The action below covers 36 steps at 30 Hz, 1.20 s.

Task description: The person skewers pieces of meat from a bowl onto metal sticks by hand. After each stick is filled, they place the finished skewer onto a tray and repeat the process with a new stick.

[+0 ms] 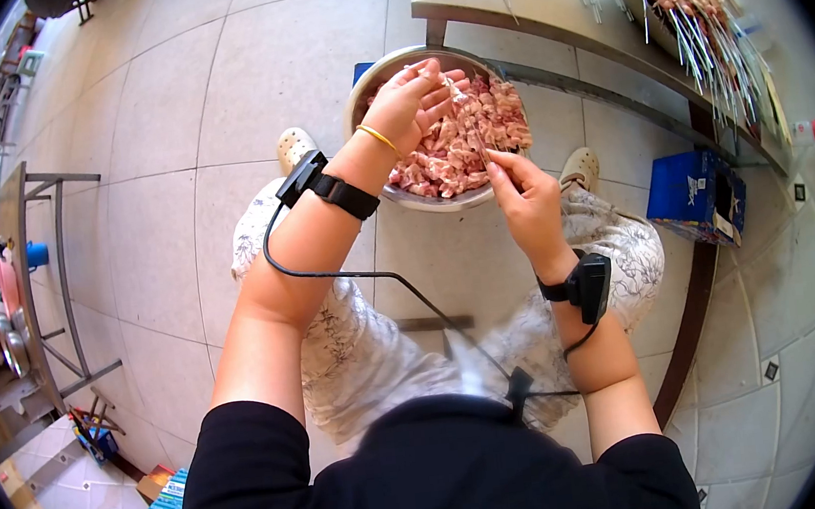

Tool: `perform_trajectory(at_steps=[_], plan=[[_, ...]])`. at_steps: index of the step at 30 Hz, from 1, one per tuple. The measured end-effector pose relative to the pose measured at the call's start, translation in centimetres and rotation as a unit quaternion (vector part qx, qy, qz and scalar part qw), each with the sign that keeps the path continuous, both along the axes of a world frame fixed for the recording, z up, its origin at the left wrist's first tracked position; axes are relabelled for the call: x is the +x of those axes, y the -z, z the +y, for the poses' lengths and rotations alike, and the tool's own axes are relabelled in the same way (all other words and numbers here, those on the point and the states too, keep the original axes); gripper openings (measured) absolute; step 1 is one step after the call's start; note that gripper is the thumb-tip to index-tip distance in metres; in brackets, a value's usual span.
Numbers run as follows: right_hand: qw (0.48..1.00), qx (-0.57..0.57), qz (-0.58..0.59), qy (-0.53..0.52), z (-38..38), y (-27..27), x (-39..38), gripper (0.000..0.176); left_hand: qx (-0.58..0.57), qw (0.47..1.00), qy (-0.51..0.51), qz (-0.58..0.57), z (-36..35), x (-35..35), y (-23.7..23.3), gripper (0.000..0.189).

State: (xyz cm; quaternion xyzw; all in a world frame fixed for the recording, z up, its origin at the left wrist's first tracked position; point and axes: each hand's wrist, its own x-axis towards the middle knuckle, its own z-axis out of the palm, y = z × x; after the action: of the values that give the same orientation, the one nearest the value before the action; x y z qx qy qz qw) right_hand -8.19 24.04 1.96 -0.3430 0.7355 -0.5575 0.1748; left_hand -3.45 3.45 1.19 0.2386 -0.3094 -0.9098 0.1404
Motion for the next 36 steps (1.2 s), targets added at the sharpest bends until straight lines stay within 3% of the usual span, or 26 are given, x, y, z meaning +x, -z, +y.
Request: perform_trajectory(at_steps=[9,20,26,32,36], plan=[[1.000,0.011,-0.007,-0.015,0.1,-0.2,0.1,0.018,-0.008,1.000,-0.005,0.008,-0.8,0.2,0.4,0.017],[0.998,0.015,-0.045,-0.030,0.5,-0.1,-0.1,0.018,-0.078,0.994,0.080,-0.010,-2.2,0.4,0.1,0.017],[0.999,0.007,-0.002,-0.036,0.6,0.1,-0.2,0.019,-0.111,0.985,0.129,-0.028,-3.1,0.6,-0.5,0.019],[0.993,0.028,-0.100,-0.055,0.8,-0.5,-0.1,0.019,-0.144,0.972,0.177,-0.048,-4.0,1.0,-1.0,0.021],[0.997,0.002,-0.079,-0.024,0.5,-0.1,0.5,0.019,-0.150,0.973,0.170,-0.046,-3.2,0.9,-1.4,0.022]])
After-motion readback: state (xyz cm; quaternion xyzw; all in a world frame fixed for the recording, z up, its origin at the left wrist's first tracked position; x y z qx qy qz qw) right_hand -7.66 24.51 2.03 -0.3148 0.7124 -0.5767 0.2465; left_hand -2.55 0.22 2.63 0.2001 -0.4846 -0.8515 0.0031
